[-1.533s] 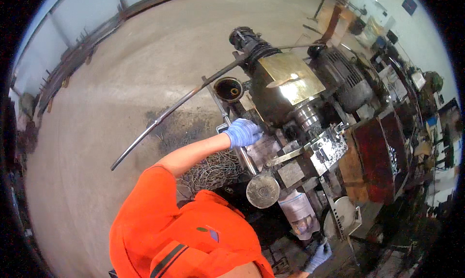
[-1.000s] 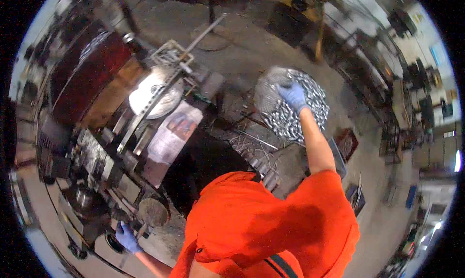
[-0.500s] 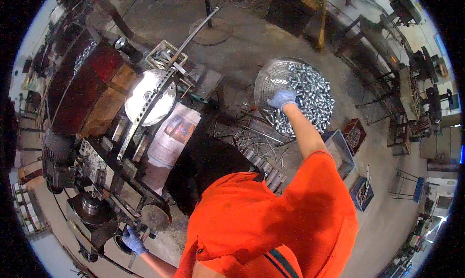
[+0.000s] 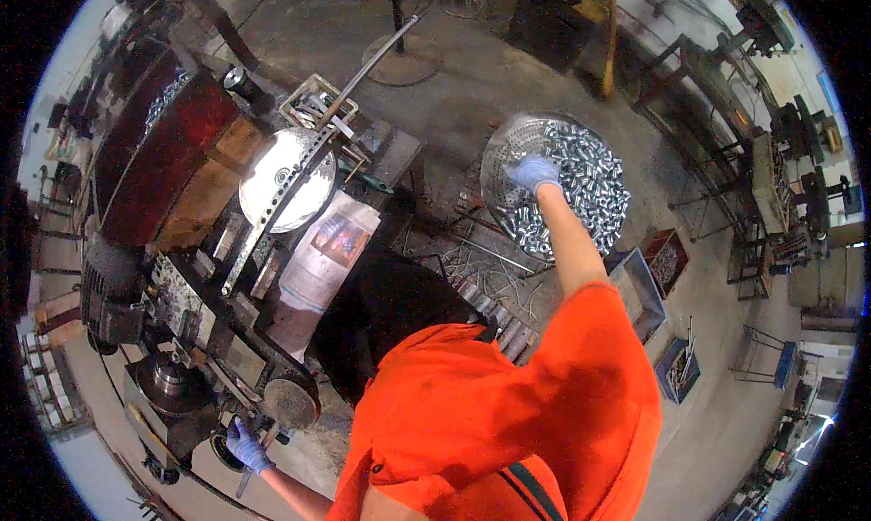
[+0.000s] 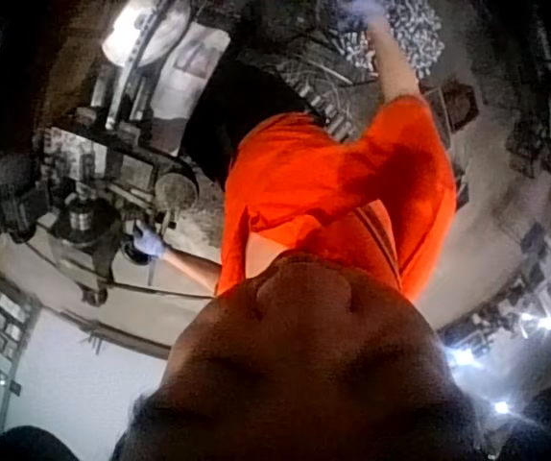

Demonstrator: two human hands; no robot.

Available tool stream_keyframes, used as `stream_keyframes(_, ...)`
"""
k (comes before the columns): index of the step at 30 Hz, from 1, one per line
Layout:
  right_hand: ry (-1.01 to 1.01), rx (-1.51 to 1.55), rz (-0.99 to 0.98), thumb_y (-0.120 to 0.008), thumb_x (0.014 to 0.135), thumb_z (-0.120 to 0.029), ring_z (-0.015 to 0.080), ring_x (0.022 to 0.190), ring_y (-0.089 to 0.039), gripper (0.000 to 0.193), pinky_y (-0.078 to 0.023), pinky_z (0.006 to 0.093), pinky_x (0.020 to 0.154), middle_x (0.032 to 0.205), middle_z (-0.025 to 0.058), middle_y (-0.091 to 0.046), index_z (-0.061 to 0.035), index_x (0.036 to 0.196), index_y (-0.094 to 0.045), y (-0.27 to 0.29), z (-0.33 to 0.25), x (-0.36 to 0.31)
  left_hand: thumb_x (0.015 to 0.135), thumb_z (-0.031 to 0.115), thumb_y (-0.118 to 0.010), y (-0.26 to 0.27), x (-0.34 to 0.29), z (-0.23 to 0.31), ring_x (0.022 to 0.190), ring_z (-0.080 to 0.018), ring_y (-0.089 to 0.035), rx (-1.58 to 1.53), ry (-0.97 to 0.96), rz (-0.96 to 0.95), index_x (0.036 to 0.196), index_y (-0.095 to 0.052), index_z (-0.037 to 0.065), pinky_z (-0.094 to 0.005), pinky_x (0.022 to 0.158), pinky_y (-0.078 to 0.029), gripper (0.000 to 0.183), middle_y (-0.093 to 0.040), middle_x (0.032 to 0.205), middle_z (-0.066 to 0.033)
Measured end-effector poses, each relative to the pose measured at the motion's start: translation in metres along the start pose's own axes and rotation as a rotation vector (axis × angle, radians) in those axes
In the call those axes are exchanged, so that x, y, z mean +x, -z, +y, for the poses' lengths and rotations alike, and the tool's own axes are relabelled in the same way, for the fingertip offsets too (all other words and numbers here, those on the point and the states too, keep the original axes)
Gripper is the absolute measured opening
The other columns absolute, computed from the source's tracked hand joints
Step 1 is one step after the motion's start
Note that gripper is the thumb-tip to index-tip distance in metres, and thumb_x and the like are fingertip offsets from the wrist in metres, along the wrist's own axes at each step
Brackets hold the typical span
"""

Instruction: The person operates a lathe machine by loading a metal part into the chuck, using a lever to engage the machine, and luego removing the part and placing it into a container.

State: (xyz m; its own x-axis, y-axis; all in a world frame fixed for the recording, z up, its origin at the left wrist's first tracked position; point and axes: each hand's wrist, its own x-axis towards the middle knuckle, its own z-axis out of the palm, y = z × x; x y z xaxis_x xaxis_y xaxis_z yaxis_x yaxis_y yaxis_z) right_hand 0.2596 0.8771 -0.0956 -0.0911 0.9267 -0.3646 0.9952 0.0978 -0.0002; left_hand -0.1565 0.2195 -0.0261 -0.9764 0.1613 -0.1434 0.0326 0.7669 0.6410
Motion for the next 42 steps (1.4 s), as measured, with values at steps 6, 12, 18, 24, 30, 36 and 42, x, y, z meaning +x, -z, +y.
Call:
stream_keyframes(6,0.327,0.378,0.247,-0.064,0.077,-0.044,0.0308,0.073,-0.065,0.043,-0.050,0.0368,0.071,0.080,0.0166,-0.067,-0.0018,0.085,-0.069,0.001,-0.011,-0.031,0.090,0.023,-0.056,0.013,-0.010,0.023,0.055,-0.0086,-0.051,-0.120,-0.193,-0.028,0.106,-0.062,-0.003,-0.0215,0.047,-0.040,0.031,-0.064,0.080,-0.0044)
stream_keyframes(12,1.258,0.558,0.544,-0.073,0.067,-0.026,0.0311,0.096,-0.054,0.021,-0.045,0.0403,0.082,0.097,0.0098,-0.060,-0.0084,0.076,-0.067,0.069,-0.160,-0.199,0.090,0.016,-0.051,0.021,-0.061,0.170,0.079,-0.0139,-0.059,-0.431,-0.228,0.014,0.114,-0.060,-0.003,-0.0278,0.073,-0.047,0.032,-0.065,0.096,-0.0095)
stream_keyframes(18,1.899,0.762,0.202,-0.072,0.065,-0.028,0.0337,0.100,-0.050,0.026,-0.043,0.0437,0.082,0.105,0.0110,-0.056,-0.0129,0.085,-0.066,0.084,-0.256,-0.305,0.091,0.043,-0.049,-0.049,-0.075,0.220,0.067,-0.0133,-0.058,-0.805,-0.194,-0.540,0.102,-0.064,-0.004,-0.0263,0.063,-0.045,0.050,-0.065,0.079,-0.0073)
stream_keyframes(24,2.019,0.697,0.163,-0.071,0.066,-0.028,0.0342,0.099,-0.050,0.026,-0.043,0.0440,0.083,0.108,0.0114,-0.055,-0.0136,0.086,-0.066,0.080,-0.286,-0.333,0.089,0.035,-0.054,-0.072,-0.090,0.206,0.069,-0.0131,-0.060,-1.503,0.044,-0.709,0.094,-0.063,-0.001,-0.0235,0.065,-0.046,0.037,-0.065,0.085,-0.0070)
stream_keyframes(30,2.051,0.549,0.158,-0.074,0.063,-0.027,0.0340,0.099,-0.051,0.026,-0.042,0.0445,0.083,0.105,0.0123,-0.058,-0.0135,0.084,-0.066,0.083,-0.297,-0.348,0.084,0.025,-0.063,-0.052,-0.083,0.201,0.069,-0.0116,-0.059,-1.164,-0.161,-0.411,0.090,-0.065,-0.001,-0.0268,0.063,-0.047,0.026,-0.065,0.079,-0.0058)
stream_keyframes(36,2.207,0.292,-0.002,-0.073,0.066,-0.030,0.0351,0.097,-0.052,0.026,-0.043,0.0441,0.082,0.101,0.0145,-0.059,-0.0091,0.080,-0.066,0.094,-0.329,-0.364,0.081,0.041,-0.063,-0.021,-0.070,0.181,0.057,-0.0267,-0.060,-0.263,-0.448,-0.013,0.085,-0.068,0.005,-0.0364,0.054,-0.047,0.037,-0.062,0.066,-0.0154)
stream_keyframes(42,2.354,0.061,0.049,-0.067,0.072,-0.041,0.0337,0.101,-0.051,0.032,-0.043,0.0432,0.086,0.104,0.0122,-0.060,-0.0121,0.086,-0.069,0.096,-0.381,-0.393,0.084,0.039,-0.058,0.058,-0.079,0.121,0.082,-0.0286,-0.062,-0.070,-0.456,0.002,0.102,-0.063,0.006,-0.0369,0.074,-0.047,0.038,-0.065,0.089,-0.0145)
